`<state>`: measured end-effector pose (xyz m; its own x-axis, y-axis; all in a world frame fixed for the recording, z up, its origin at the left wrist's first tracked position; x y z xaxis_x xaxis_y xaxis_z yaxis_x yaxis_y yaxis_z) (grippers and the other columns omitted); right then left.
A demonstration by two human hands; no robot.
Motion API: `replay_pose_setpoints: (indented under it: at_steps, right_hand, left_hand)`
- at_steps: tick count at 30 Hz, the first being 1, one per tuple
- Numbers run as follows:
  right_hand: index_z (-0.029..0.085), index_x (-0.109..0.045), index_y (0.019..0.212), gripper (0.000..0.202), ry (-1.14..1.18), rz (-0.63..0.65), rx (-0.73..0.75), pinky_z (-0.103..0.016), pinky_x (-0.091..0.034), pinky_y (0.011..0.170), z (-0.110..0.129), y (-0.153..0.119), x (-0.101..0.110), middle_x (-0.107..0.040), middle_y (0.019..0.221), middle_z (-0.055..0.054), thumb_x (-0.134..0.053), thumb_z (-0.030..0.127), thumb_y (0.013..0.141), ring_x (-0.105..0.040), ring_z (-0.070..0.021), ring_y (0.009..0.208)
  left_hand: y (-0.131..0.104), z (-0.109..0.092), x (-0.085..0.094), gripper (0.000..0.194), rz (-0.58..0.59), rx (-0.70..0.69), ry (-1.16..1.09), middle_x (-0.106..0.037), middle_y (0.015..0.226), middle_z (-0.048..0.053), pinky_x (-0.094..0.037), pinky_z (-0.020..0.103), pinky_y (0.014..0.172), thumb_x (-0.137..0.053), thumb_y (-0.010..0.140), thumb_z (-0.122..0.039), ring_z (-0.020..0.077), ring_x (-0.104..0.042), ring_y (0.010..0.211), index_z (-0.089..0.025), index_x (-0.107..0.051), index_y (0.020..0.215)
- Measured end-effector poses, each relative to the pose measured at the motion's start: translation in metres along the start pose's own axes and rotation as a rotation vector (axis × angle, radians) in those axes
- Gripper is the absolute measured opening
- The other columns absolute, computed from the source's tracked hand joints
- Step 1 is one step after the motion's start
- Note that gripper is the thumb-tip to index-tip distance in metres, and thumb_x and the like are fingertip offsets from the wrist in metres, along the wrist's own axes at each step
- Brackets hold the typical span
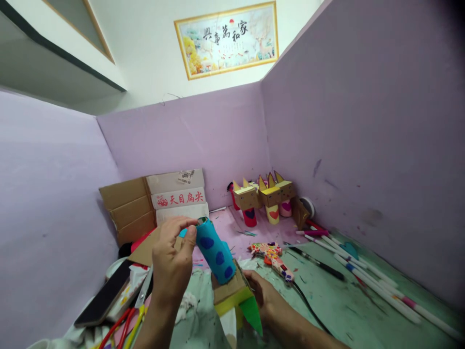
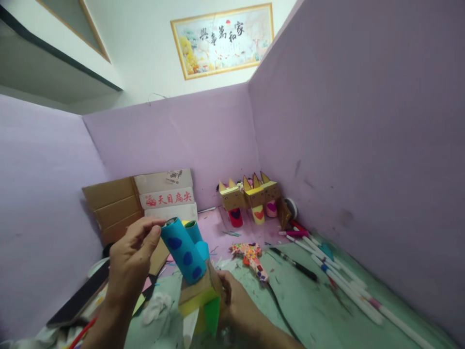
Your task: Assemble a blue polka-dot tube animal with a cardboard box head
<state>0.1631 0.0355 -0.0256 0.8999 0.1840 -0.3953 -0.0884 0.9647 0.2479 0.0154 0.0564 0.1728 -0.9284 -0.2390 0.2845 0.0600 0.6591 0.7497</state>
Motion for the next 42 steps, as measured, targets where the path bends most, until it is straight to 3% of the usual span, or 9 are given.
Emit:
replay_pose_setpoints:
  at_steps: [6,11,18,28,36,42]
  right_hand:
    - [0.021,-0.056,0.1,0.064,-0.018,0.01,-0.042,-0.039,-0.046,0.086,-0.005,-0.002,0.001,-0.067,0.1,-0.004,-0.076,0.006,0.041,-0.06,-0.0299,0.098]
    - [0.021,-0.055,0.103,0.063,-0.033,0.032,-0.037,-0.039,-0.047,0.083,-0.012,-0.003,0.0,-0.065,0.105,-0.006,-0.075,0.008,0.045,-0.059,-0.0303,0.1]
    - [0.022,-0.056,0.099,0.063,-0.005,0.036,0.007,-0.039,-0.045,0.086,-0.013,0.0,-0.003,-0.066,0.103,-0.005,-0.076,0.006,0.042,-0.059,-0.0302,0.101]
    - [0.02,-0.054,0.1,0.064,-0.003,0.043,-0.046,-0.037,-0.044,0.088,0.0,-0.009,-0.009,-0.065,0.103,-0.003,-0.078,0.004,0.043,-0.058,-0.0273,0.1]
    - [0.021,-0.055,0.103,0.067,-0.014,0.028,-0.057,-0.038,-0.045,0.088,0.002,-0.011,-0.009,-0.063,0.108,-0.004,-0.081,0.008,0.043,-0.059,-0.0258,0.099]
    - [0.019,-0.057,0.098,0.06,-0.052,-0.058,-0.069,-0.039,-0.049,0.083,0.003,-0.011,-0.006,-0.066,0.101,-0.005,-0.082,0.013,0.044,-0.061,-0.0271,0.095]
  left_hand:
    - [-0.002,0.001,-0.005,0.017,0.094,0.024,0.043,-0.067,0.095,0.005,-0.036,0.037,0.095,-0.057,0.078,-0.037,0.0258,-0.055,0.103,-0.023,-0.068,0.08]
    - [-0.004,0.003,-0.004,0.021,0.063,0.105,0.074,-0.066,0.098,0.006,-0.041,0.037,0.087,-0.061,0.075,-0.038,0.0265,-0.058,0.098,-0.022,-0.064,0.088]
    - [-0.007,0.003,-0.002,0.017,0.07,0.111,0.039,-0.065,0.105,0.007,-0.04,0.037,0.089,-0.06,0.076,-0.038,0.0269,-0.057,0.102,-0.021,-0.062,0.078]
    - [-0.007,-0.007,-0.003,0.016,0.016,0.02,0.137,-0.068,0.094,0.006,-0.045,0.034,0.082,-0.06,0.074,-0.033,0.0231,-0.062,0.089,-0.019,-0.067,0.07]
    - [-0.011,-0.015,-0.006,0.016,0.065,0.047,0.176,-0.066,0.07,0.001,-0.044,0.027,0.059,-0.063,0.07,-0.034,0.0167,-0.058,0.064,-0.018,-0.067,0.071]
    - [-0.017,-0.022,-0.016,0.012,0.126,-0.006,0.171,-0.061,0.064,-0.001,-0.041,0.024,0.056,-0.062,0.071,-0.029,0.0142,-0.055,0.06,-0.018,-0.063,0.066]
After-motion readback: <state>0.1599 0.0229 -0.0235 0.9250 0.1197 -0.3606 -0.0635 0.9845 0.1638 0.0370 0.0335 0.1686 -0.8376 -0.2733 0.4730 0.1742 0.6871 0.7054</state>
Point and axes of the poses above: each hand's wrist, its own y-axis towards the middle knuckle, its own x-axis out of the back of the hand, z = x × y, the point moved 6 cm from there along y, towards the middle knuckle
